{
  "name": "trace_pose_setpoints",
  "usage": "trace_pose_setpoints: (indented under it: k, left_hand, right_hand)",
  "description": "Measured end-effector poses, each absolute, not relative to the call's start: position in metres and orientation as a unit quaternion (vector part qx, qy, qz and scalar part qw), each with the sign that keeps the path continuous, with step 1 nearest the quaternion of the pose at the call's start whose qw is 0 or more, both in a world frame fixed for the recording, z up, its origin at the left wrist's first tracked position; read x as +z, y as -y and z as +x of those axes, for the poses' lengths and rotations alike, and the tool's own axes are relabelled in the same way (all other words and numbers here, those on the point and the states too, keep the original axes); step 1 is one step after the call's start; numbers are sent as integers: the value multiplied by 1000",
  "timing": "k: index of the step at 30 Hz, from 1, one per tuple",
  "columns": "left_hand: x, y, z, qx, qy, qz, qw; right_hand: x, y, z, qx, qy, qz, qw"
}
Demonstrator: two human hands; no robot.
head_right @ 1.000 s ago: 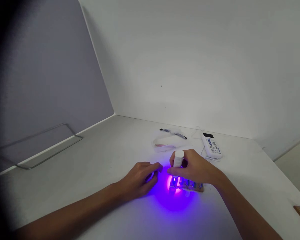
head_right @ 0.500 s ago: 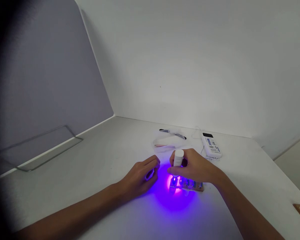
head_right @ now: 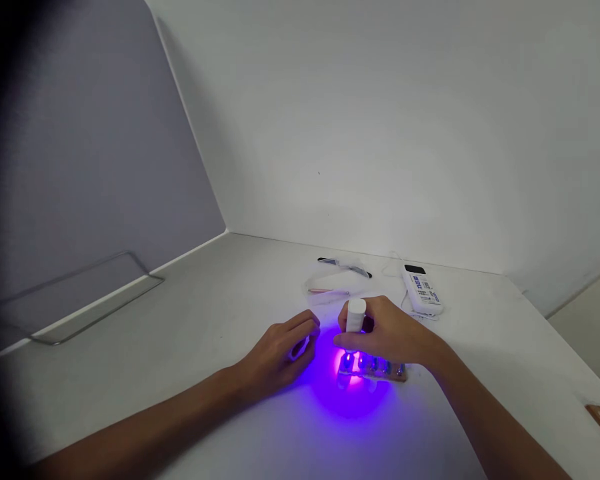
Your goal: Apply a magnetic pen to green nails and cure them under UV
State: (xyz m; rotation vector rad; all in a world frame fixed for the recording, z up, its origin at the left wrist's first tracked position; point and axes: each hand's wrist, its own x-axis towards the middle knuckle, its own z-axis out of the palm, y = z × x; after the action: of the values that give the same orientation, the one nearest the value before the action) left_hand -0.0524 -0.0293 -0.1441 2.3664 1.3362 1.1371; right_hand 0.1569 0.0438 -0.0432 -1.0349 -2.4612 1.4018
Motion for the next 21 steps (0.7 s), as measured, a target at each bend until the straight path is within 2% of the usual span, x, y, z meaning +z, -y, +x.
trace_pose_setpoints:
  k: [21]
  left_hand:
    - [-144, 29, -51, 384, -450, 801, 93]
  right_hand:
    - [-45, -45, 157, 475, 810, -338, 62]
